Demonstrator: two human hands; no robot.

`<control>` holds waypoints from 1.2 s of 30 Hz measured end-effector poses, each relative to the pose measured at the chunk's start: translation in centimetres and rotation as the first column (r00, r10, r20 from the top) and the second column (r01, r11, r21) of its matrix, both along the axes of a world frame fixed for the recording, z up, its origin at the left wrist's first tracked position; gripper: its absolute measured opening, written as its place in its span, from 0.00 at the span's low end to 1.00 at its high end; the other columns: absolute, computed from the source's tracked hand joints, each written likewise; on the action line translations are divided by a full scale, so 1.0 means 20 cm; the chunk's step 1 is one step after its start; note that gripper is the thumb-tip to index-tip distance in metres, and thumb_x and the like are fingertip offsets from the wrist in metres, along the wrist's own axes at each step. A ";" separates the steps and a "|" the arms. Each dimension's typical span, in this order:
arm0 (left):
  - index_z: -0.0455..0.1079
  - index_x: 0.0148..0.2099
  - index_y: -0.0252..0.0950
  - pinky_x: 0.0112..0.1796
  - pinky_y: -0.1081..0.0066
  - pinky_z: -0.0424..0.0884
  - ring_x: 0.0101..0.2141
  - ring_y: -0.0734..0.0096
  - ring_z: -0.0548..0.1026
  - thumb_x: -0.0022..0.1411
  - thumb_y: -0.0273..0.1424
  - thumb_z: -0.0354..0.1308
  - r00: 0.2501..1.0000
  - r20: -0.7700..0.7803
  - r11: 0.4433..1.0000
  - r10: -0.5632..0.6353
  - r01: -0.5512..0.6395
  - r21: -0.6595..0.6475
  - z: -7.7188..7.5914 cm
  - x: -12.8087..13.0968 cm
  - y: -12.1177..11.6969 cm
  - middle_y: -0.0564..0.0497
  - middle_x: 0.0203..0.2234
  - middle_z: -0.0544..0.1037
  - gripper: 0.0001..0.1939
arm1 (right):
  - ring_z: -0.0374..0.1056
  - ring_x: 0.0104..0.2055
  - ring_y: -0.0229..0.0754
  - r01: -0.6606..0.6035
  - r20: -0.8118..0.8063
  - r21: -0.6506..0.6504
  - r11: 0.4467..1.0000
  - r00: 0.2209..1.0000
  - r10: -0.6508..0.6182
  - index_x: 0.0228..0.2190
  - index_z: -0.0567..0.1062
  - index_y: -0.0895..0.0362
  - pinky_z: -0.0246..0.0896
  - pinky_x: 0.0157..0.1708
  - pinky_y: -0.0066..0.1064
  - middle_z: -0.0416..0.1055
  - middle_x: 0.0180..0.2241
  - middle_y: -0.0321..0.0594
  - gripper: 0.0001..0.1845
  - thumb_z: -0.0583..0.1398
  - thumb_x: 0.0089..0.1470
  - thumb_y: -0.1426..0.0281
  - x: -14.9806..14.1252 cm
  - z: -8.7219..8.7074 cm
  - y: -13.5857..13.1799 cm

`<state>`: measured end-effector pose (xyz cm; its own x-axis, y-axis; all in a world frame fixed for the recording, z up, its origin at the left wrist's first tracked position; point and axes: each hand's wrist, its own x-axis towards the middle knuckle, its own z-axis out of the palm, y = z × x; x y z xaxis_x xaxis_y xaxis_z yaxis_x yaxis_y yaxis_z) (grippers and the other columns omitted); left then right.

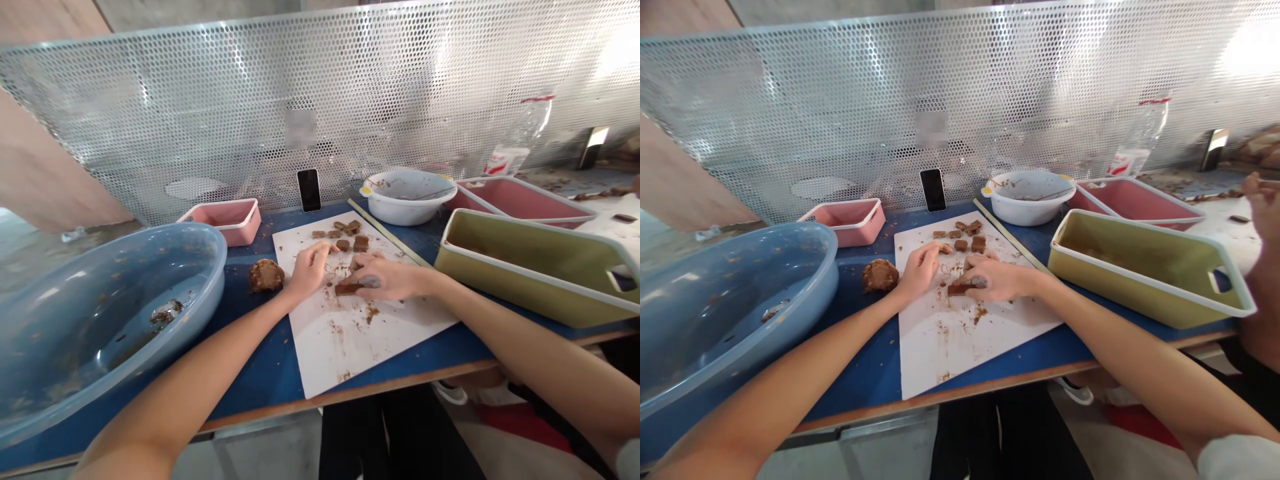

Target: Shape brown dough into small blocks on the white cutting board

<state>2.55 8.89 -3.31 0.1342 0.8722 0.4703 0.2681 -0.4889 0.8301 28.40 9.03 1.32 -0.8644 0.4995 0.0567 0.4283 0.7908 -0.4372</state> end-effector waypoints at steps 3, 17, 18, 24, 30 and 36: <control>0.82 0.42 0.38 0.26 0.66 0.57 0.20 0.69 0.59 0.83 0.52 0.50 1.000 -0.008 1.000 -0.005 0.005 0.006 0.00 -0.01 -0.01 0.57 0.16 0.60 0.29 | 0.71 0.52 0.55 0.048 -0.011 0.024 0.999 0.999 -0.048 0.46 0.90 0.54 0.58 0.60 0.53 0.74 0.47 0.49 0.19 0.61 0.75 0.58 0.00 0.01 0.00; 0.80 0.39 0.39 0.33 0.66 0.68 0.24 0.67 0.71 0.81 0.51 0.51 0.999 0.018 0.999 0.031 -0.030 -0.026 0.04 0.00 -0.02 0.54 0.19 0.72 0.27 | 0.71 0.53 0.53 0.027 -0.038 0.091 0.995 0.999 -0.024 0.48 0.91 0.50 0.59 0.59 0.51 0.75 0.48 0.48 0.17 0.61 0.75 0.62 0.00 0.01 -0.01; 0.81 0.41 0.39 0.31 0.67 0.67 0.25 0.67 0.71 0.81 0.51 0.51 0.999 0.022 0.999 0.029 -0.028 -0.037 0.04 0.00 -0.02 0.54 0.20 0.73 0.26 | 0.71 0.52 0.53 0.005 -0.031 0.092 0.996 1.000 -0.002 0.52 0.90 0.48 0.59 0.59 0.51 0.75 0.47 0.48 0.17 0.61 0.76 0.61 0.00 0.01 -0.01; 0.81 0.44 0.38 0.27 0.68 0.62 0.23 0.69 0.68 0.80 0.52 0.51 0.998 0.052 0.997 0.030 -0.026 -0.067 0.03 0.00 -0.02 0.54 0.21 0.74 0.26 | 0.67 0.49 0.51 -0.092 -0.035 0.161 0.983 0.994 0.099 0.52 0.91 0.45 0.58 0.57 0.50 0.74 0.45 0.46 0.18 0.60 0.78 0.58 -0.01 0.01 -0.03; 0.80 0.43 0.38 0.27 0.69 0.61 0.22 0.71 0.68 0.80 0.52 0.52 0.998 0.055 0.997 0.026 -0.022 -0.075 0.04 0.00 -0.02 0.54 0.21 0.74 0.25 | 0.66 0.49 0.51 -0.113 -0.009 0.211 0.971 0.993 0.118 0.52 0.91 0.46 0.54 0.56 0.49 0.73 0.44 0.45 0.20 0.58 0.78 0.59 -0.01 0.02 -0.04; 0.80 0.45 0.37 0.26 0.69 0.60 0.21 0.71 0.66 0.80 0.52 0.53 0.998 0.065 0.996 0.023 -0.018 -0.084 0.04 0.00 -0.01 0.54 0.21 0.75 0.25 | 0.65 0.47 0.50 -0.127 -0.030 0.240 0.962 0.990 0.139 0.30 0.89 0.51 0.51 0.55 0.50 0.77 0.42 0.45 0.28 0.58 0.78 0.56 0.00 0.02 -0.03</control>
<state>2.58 8.65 -2.53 0.0873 0.9110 0.4031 0.2210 -0.4123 0.8839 28.42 8.43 1.67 -0.9158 0.3477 0.2009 0.2961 0.9226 -0.2472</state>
